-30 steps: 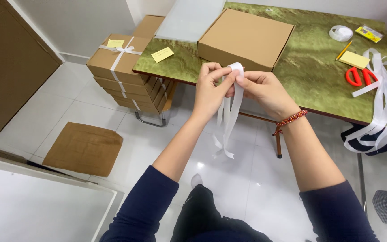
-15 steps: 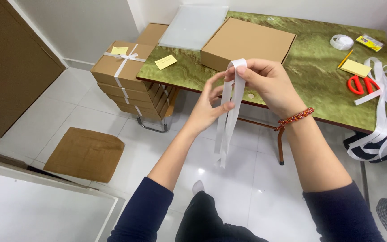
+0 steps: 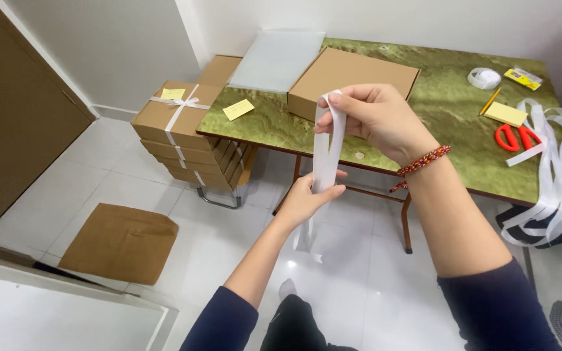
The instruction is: The person unpacks a checkered shirt from a plastic bag, places it on a hanger, and hangs it on a clothing rack. They then pack a plastic bag into a cardboard box, close the box, and tie it with a white ribbon.
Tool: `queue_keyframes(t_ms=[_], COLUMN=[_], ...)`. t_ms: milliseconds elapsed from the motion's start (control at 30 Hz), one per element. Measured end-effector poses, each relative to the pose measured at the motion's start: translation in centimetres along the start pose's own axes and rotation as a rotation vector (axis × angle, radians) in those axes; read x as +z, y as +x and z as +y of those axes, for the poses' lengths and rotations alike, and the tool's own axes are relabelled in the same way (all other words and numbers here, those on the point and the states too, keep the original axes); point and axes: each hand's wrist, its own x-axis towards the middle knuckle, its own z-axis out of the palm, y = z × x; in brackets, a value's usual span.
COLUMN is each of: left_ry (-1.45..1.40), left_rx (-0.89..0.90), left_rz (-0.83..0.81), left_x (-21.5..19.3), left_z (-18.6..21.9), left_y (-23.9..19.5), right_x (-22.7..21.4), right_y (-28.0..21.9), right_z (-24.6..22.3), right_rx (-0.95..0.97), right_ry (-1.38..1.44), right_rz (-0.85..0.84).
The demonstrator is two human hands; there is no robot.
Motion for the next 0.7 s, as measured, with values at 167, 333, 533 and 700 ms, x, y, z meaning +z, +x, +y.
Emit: queue_keyframes(t_ms=[167, 333, 533, 700], left_ry=[-0.097, -0.002, -0.191, -0.188], left_rx=[0.063, -0.011, 0.025, -0.006], left_rz=[-0.04, -0.075, -0.061, -0.025], left_x=[1.8, 1.7, 1.9, 1.2], left_z=[-4.5, -5.1, -7.6, -6.5], left_y=[2.1, 1.3, 2.0, 0.7], right_x=[-0.8, -1.4, -2.7, -2.9], right_y=[0.4, 0.7, 1.2, 1.1], right_z=[-0.6, -0.7, -0.3, -0.9], right_rx=[0.017, 0.031, -0.114, -0.181], right_ry=[0.154, 0.196, 0.335, 0.25], right_rz=[-0.016, -0.055, 0.062, 0.038])
